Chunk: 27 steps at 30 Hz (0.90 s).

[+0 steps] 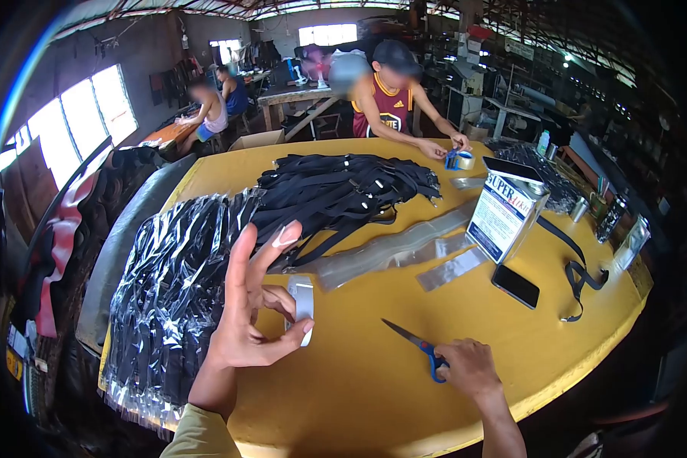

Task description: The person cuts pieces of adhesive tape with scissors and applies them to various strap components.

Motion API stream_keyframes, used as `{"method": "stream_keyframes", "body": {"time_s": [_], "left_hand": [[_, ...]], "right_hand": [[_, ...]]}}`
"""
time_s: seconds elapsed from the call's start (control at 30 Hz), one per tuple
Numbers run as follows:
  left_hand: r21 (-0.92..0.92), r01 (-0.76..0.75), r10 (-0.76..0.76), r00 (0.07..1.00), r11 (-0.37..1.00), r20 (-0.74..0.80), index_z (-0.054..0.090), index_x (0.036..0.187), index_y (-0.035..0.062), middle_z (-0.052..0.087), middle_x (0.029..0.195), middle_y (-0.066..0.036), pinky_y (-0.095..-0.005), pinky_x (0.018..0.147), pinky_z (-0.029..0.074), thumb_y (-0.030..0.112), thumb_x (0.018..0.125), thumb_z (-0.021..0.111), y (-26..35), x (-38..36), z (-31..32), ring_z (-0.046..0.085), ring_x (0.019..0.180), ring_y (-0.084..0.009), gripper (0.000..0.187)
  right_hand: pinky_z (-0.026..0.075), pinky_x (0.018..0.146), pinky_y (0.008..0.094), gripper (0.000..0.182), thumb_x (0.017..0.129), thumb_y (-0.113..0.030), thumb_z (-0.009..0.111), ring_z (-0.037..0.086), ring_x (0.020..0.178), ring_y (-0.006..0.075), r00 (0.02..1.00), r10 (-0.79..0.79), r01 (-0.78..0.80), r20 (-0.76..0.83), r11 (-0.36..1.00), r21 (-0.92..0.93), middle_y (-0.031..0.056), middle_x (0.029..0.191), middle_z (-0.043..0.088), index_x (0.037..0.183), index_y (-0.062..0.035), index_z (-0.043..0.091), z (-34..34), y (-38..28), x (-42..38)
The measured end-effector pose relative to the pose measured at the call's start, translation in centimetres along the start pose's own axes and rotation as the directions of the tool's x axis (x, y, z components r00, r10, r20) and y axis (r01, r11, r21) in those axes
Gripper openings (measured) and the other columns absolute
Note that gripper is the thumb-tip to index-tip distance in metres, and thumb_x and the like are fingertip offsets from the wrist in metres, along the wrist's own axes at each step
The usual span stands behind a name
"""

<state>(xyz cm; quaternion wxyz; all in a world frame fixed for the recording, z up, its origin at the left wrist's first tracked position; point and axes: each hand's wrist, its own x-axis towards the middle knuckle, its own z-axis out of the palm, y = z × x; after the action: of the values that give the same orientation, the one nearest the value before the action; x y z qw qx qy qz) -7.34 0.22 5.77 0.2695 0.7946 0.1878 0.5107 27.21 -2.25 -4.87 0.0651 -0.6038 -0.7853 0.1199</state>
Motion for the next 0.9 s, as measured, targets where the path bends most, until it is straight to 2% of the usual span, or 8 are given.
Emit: {"method": "stream_keyframes", "body": {"time_s": [0.07, 0.13, 0.17, 0.2, 0.27, 0.33, 0.43, 0.9], "left_hand": [[0.076, -0.065, 0.063, 0.997, 0.995, 0.032, -0.005, 0.156, 0.0134, 0.021, 0.157, -0.027, -0.0242, 0.06, 0.054, -0.017, 0.074, 0.065, 0.0, 0.0, 0.5, 0.069, 0.08, -0.0182, 0.112], [0.103, -0.085, 0.082, 0.996, 0.991, 0.034, -0.003, 0.156, 0.0126, 0.025, 0.155, -0.029, -0.0265, 0.06, 0.055, -0.015, 0.075, 0.066, 0.1, 0.0, 1.1, 0.069, 0.09, -0.0252, 0.11], [0.153, -0.1, 0.093, 0.994, 0.983, 0.057, -0.002, 0.156, 0.0125, 0.027, 0.154, -0.029, -0.0265, 0.061, 0.056, -0.015, 0.075, 0.066, 0.0, -0.1, 1.2, 0.069, 0.092, -0.0275, 0.109], [0.199, -0.112, 0.098, 0.992, 0.974, 0.082, -0.001, 0.156, 0.0123, 0.029, 0.153, -0.03, -0.0266, 0.061, 0.056, -0.015, 0.075, 0.066, 0.0, -0.2, 1.4, 0.069, 0.093, -0.0299, 0.108], [0.22, -0.101, 0.079, 0.991, 0.97, 0.105, 0.003, 0.156, 0.0116, 0.032, 0.151, -0.03, -0.0263, 0.062, 0.057, -0.013, 0.076, 0.067, 0.1, -0.4, 2.0, 0.069, 0.097, -0.0327, 0.105], [0.313, -0.182, 0.16, 0.983, 0.932, 0.093, 0.004, 0.155, 0.0112, 0.032, 0.151, -0.03, -0.027, 0.063, 0.058, -0.012, 0.077, 0.067, 0.0, -0.2, 2.5, 0.068, 0.101, -0.0337, 0.103], [0.328, -0.181, 0.152, 0.982, 0.927, 0.113, 0.004, 0.154, 0.0114, 0.034, 0.15, -0.03, -0.029, 0.062, 0.059, -0.008, 0.078, 0.069, 0.2, -0.5, 2.7, 0.066, 0.107, -0.0361, 0.102], [0.332, -0.204, 0.181, 0.979, 0.921, 0.097, 0.004, 0.155, 0.0127, 0.035, 0.15, -0.03, -0.028, 0.058, 0.058, -0.008, 0.079, 0.068, 0.1, -0.6, 2.6, 0.071, 0.09, -0.0301, 0.102]], "right_hand": [[0.051, 0.076, 0.0449, 0.027, 0.072, -0.019, 0.076, 0.066, 0.085, 0.032, 0.998, -0.023, 0.021, 0.063, 1.0, 0.023, 0.0085, 0.087, 0.068, 0.098, -0.0123, 0.071, -1.9, -0.5, -0.1], [0.053, 0.074, 0.0385, 0.024, 0.077, -0.017, 0.078, 0.069, 0.082, 0.0237, 0.989, -0.093, 0.089, 0.116, 0.995, 0.047, 0.0063, 0.089, 0.071, 0.099, -0.0105, 0.072, -3.7, -1.2, 0.3], [0.053, 0.072, 0.0342, 0.022, 0.082, -0.016, 0.076, 0.069, 0.081, 0.0184, 0.996, -0.094, 0.087, -0.002, 0.915, 0.394, 0.0057, 0.091, 0.071, 0.102, -0.0082, 0.071, -4.3, -2.2, 0.7], [0.054, 0.071, 0.0299, 0.021, 0.087, -0.014, 0.074, 0.068, 0.081, 0.013, 0.992, -0.051, 0.114, -0.112, 0.714, 0.69, 0.0051, 0.093, 0.071, 0.106, -0.0059, 0.069, -4.7, -3.8, 1.0], [0.053, 0.071, 0.0246, 0.024, 0.094, -0.011, 0.067, 0.065, 0.082, 0.0078, 0.953, -0.052, 0.303, -0.3, 0.261, 0.917, 0.0053, 0.094, 0.07, 0.116, -0.0019, 0.063, -6.4, -7.7, 1.5], [0.052, 0.07, 0.0246, 0.035, 0.093, -0.012, 0.069, 0.065, 0.081, 0.0094, 0.929, -0.005, 0.371, -0.371, 0.036, 0.928, 0.0068, 0.092, 0.07, 0.123, -0.0006, 0.056, -7.9, -12.0, 2.2], [0.05, 0.07, 0.0224, 0.037, 0.092, -0.011, 0.07, 0.064, 0.082, 0.0084, 0.916, -0.016, 0.395, -0.402, -0.145, 0.907, 0.0076, 0.093, 0.07, 0.123, -0.0014, 0.054, -8.2, -15.3, 4.1], [0.049, 0.087, 0.0264, 0.044, 0.091, 0.004, 0.065, 0.064, 0.096, 0.0115, 0.877, -0.075, 0.44, -0.475, -0.272, 0.856, 0.0104, 0.101, 0.069, 0.13, -0.0021, 0.047, -7.3, -15.9, 4.3]]}}
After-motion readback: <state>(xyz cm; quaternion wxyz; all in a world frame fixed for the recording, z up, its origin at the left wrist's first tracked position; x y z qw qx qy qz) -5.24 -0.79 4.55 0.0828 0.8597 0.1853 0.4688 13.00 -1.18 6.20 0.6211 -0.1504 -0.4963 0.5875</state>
